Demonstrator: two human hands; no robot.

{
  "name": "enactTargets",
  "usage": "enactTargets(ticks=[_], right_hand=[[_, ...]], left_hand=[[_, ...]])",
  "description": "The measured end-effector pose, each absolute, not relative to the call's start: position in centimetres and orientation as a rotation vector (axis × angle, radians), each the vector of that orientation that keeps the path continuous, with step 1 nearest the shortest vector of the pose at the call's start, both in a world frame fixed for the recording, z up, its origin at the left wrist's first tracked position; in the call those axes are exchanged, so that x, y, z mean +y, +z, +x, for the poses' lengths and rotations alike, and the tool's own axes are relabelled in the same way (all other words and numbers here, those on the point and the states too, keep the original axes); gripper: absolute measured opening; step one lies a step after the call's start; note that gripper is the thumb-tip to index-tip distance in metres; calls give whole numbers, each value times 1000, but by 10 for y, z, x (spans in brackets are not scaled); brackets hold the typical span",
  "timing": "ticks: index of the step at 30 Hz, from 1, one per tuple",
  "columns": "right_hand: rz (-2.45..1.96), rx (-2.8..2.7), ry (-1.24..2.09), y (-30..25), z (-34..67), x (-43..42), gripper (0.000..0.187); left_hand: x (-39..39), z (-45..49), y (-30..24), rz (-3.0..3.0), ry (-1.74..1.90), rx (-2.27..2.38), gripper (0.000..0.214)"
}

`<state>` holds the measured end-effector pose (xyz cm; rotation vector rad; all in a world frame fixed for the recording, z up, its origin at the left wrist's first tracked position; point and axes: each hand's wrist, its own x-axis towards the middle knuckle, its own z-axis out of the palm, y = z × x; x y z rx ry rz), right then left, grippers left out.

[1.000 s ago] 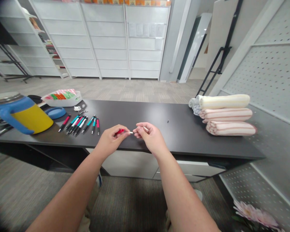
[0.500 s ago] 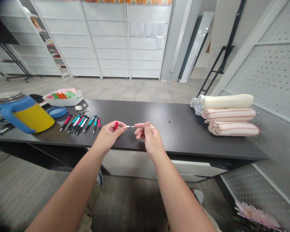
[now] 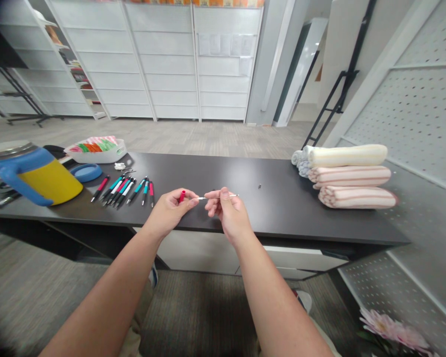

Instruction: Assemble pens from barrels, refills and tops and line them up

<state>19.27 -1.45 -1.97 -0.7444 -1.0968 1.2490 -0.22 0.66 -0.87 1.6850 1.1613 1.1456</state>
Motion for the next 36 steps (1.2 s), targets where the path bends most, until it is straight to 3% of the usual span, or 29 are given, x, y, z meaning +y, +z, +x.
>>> enactTargets(ticks=[30,36], right_hand=[[-1141,-1461,829,-18,188,-14,34],[-977,-1315,1085,-18,183,-12,58]], left_hand=[[-2,12,-8,2415,846,1186,25],[2,5,-7,2184,982,1175,29]])
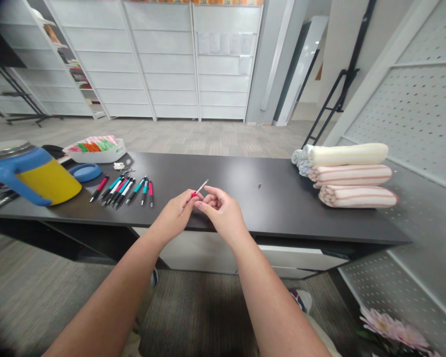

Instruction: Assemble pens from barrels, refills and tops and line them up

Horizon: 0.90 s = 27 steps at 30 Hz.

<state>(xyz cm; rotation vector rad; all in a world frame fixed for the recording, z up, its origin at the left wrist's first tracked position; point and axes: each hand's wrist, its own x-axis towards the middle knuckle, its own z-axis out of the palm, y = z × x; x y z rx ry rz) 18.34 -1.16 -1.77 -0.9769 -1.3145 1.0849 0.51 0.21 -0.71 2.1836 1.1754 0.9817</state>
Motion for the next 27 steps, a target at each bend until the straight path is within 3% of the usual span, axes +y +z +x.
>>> enactTargets(ticks=[7,10,13,18,27], right_hand=[[-1142,-1466,824,-21,183,-14,37],[-1179,-1495,739,-19,183,-17,31],[-1220,-1501,676,-15,186,-19,29],[-1299,-1449,631,-12,200,-19,31],[-1310,-1400,660,-15,210,-14,34]], left_hand=[[15,-16,-9,1851,1275,1450,34],[20,-21,-7,1968,1155,1726,25],[26,-21,-8,2025,975,1844,34],[37,-14,-11,2229,746,1895,33],[42,-12,-7,2257,649,1919,21]])
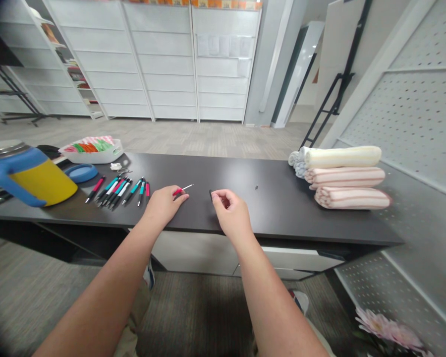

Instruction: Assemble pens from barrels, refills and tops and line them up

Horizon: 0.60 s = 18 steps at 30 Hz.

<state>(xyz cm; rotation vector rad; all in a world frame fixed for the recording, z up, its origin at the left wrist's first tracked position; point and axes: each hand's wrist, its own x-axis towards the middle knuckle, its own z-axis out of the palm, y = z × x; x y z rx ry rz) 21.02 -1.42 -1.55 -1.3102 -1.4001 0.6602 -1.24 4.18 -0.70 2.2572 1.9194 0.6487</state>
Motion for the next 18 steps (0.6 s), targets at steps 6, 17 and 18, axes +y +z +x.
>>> enactTargets(ticks=[6,17,18], right_hand=[[-1314,-1455,689,-17,209,-14,34],[-1317,-1452,674,-17,208,-12,34],[-1320,-1456,669,-17,208,-12,34]], left_hand=[[45,-15,-8,2248,693,1875,20],[53,-2,-9,2417,633,1869,32],[54,0,-8,2421,634,1879,30]])
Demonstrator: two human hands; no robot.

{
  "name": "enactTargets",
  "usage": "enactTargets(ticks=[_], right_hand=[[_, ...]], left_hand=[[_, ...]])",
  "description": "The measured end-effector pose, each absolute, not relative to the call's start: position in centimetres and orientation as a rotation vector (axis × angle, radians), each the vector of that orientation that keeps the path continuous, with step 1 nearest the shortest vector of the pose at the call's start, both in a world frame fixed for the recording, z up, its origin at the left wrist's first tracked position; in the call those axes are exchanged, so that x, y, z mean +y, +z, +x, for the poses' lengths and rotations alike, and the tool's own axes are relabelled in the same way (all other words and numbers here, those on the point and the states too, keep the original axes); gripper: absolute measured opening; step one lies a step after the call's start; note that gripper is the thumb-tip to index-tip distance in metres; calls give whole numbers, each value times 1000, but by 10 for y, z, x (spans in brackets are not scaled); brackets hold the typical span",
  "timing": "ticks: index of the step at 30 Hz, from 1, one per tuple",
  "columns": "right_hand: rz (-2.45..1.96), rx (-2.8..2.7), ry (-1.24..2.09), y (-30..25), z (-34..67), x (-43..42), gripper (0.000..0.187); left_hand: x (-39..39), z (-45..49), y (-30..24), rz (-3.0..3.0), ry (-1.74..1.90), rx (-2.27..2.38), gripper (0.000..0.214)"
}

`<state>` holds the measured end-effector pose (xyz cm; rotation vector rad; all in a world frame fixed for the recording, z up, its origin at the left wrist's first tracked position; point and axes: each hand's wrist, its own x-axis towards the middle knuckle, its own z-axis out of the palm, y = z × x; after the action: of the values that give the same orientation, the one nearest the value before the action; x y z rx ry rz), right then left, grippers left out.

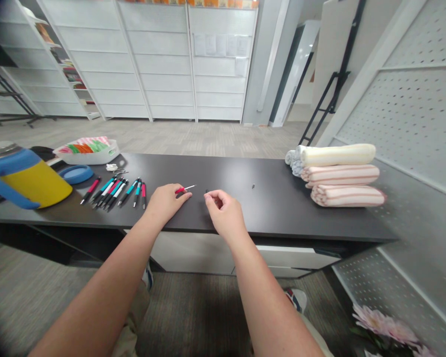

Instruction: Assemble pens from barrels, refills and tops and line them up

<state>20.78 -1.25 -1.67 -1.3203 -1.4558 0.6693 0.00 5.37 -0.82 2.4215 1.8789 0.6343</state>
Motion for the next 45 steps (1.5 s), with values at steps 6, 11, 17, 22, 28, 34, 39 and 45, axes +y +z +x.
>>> enactTargets(ticks=[6,11,17,22,28,34,39,45], right_hand=[[-1326,-1447,695,-18,209,-12,32],[-1325,-1422,727,-22,210,-7,35],[-1271,-1518,804,-20,212,-7,29],[-1191,-1500,881,-20,213,-9,29],[-1072,-1250,893,-23,211,-8,34],[-1001,-1202,876,-19,208,-12,36],[-1017,-1214,853,-19,207,-14,34],[-1058,-1215,817,-19,206,-14,37]], left_hand=[[58,7,-5,2390,657,1830,23],[45,10,-2,2253,884,1389,25],[19,17,0,2142,905,1215,26],[16,18,1,2133,912,1208,25],[9,9,1,2220,890,1274,28],[2,5,2,2312,845,1227,33],[3,7,2,2315,863,1194,32],[2,7,1,2327,853,1181,33]])
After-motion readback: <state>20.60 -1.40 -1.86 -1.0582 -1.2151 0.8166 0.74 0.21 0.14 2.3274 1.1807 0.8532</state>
